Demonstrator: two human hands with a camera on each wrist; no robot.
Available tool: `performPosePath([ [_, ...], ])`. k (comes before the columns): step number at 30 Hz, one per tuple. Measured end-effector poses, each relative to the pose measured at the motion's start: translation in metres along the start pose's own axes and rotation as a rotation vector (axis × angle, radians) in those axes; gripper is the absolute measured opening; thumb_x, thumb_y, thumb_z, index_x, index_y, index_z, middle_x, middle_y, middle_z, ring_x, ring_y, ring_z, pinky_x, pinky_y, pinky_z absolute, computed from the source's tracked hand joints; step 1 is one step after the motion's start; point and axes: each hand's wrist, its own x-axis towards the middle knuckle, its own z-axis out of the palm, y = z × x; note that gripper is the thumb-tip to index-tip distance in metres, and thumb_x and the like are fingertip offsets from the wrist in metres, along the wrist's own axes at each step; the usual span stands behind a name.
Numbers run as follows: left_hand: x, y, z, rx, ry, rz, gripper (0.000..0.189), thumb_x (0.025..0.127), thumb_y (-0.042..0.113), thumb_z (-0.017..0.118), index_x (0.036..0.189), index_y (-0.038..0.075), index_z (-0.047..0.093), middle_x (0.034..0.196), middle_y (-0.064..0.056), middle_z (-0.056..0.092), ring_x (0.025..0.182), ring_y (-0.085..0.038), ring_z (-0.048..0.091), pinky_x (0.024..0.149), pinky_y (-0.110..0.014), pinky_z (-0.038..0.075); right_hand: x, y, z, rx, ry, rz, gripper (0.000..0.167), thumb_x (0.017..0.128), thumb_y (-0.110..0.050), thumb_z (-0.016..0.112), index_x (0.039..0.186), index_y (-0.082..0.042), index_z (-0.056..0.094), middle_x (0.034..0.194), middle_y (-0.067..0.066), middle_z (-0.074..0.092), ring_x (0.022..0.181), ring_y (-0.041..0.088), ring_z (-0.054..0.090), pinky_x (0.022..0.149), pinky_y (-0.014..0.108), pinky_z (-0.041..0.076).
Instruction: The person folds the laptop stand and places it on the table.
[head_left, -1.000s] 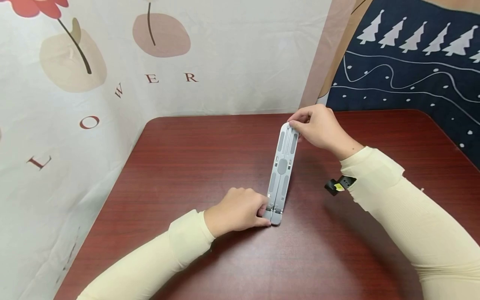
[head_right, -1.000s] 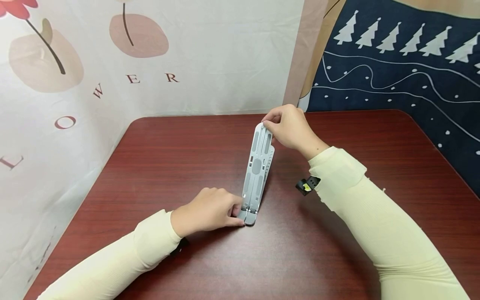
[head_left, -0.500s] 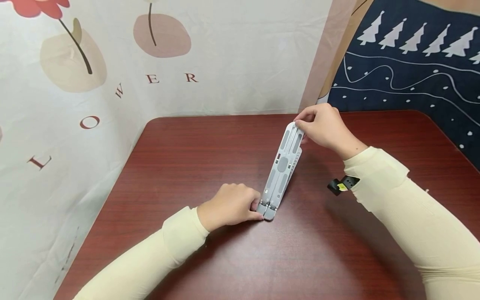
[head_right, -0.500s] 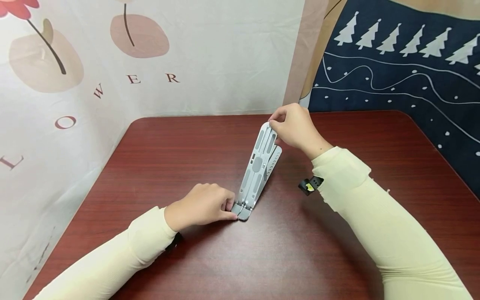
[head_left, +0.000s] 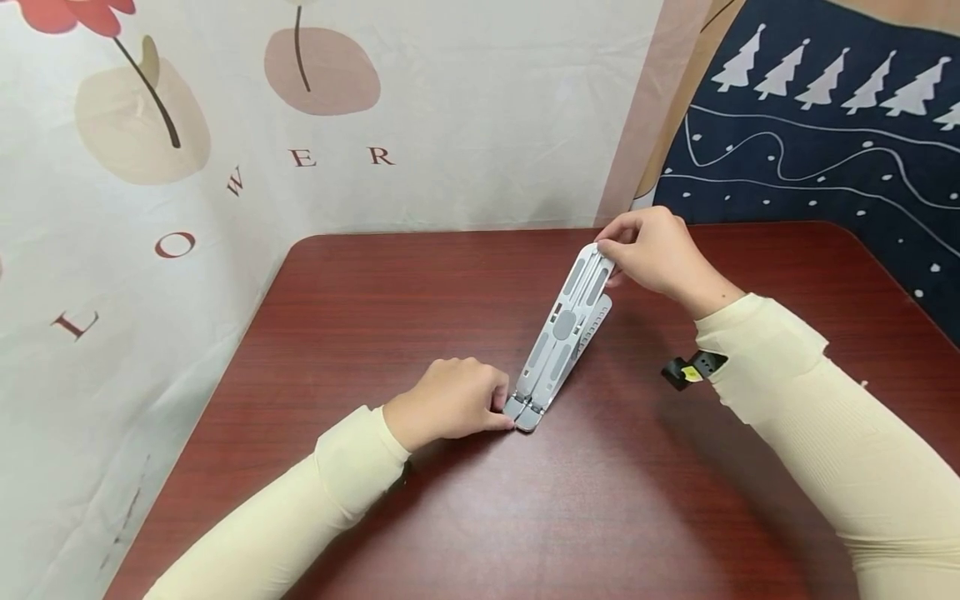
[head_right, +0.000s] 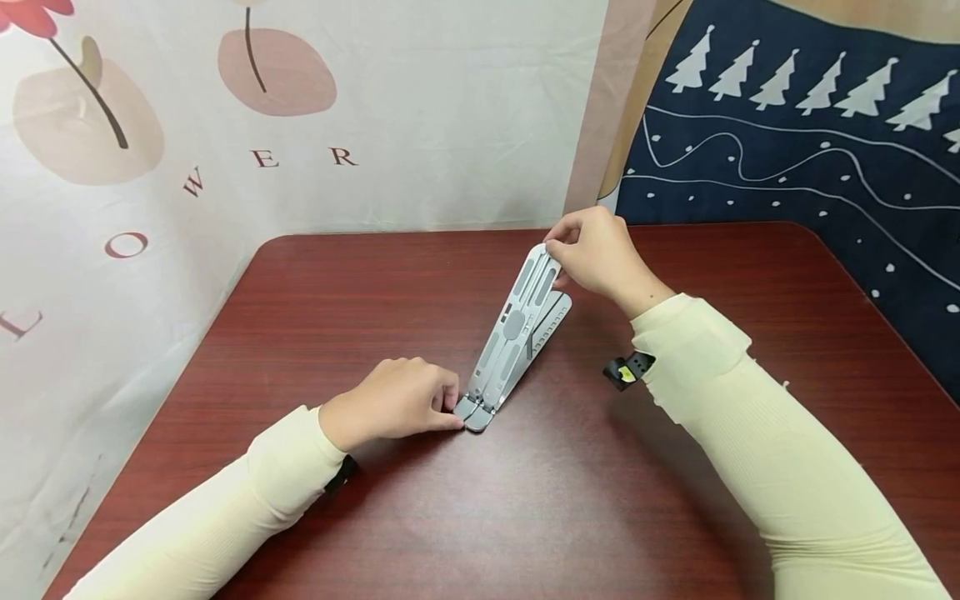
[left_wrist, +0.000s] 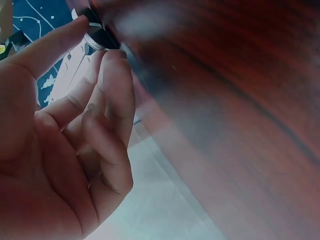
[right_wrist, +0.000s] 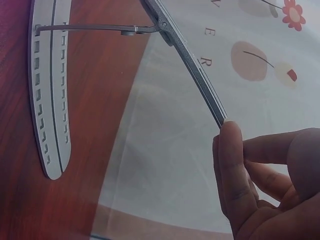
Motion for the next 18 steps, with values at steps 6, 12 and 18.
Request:
performPosePath([
  [6, 0.001, 0.002, 0.001, 0.016, 0.001, -0.007, 0.038, 0.074, 0.055, 0.081, 0.065, 0.029, 0.056, 0.062, 0.013, 0.055, 0.058, -0.011, 0.053, 0.056, -0.035, 0.041, -0.001, 0.001, 0.0, 0.028, -0.008, 0.005, 0.02, 0.096, -0.01, 0.064, 0.109, 0.001, 0.073, 0.096, 0.021, 0.068, 0.069, 0.015, 0.068, 0.057, 0.02, 0.055],
  [12, 0.003, 0.008, 0.005, 0.063, 0.023, -0.022, 0.05, 0.072, 0.063, 0.079, 0.058, 0.025, 0.05, 0.055, 0.012, 0.047, 0.053, -0.01, 0.048, 0.052, -0.034, 0.038, 0.0, 0.001, 0.001, 0.05, -0.005, 0.007, 0.02, 0.096, -0.011, 0.064, 0.109, 0.002, 0.072, 0.097, 0.022, 0.067, 0.068, 0.014, 0.068, 0.058, 0.022, 0.056],
  [18, 0.005, 0.014, 0.005, 0.119, 0.04, -0.028, 0.057, 0.07, 0.069, 0.077, 0.054, 0.024, 0.045, 0.052, 0.01, 0.044, 0.05, -0.012, 0.048, 0.05, -0.036, 0.038, 0.0, 0.001, 0.002, 0.061, -0.003, 0.011, 0.021, 0.096, -0.012, 0.065, 0.11, 0.002, 0.072, 0.098, 0.021, 0.066, 0.07, 0.016, 0.068, 0.06, 0.025, 0.058],
])
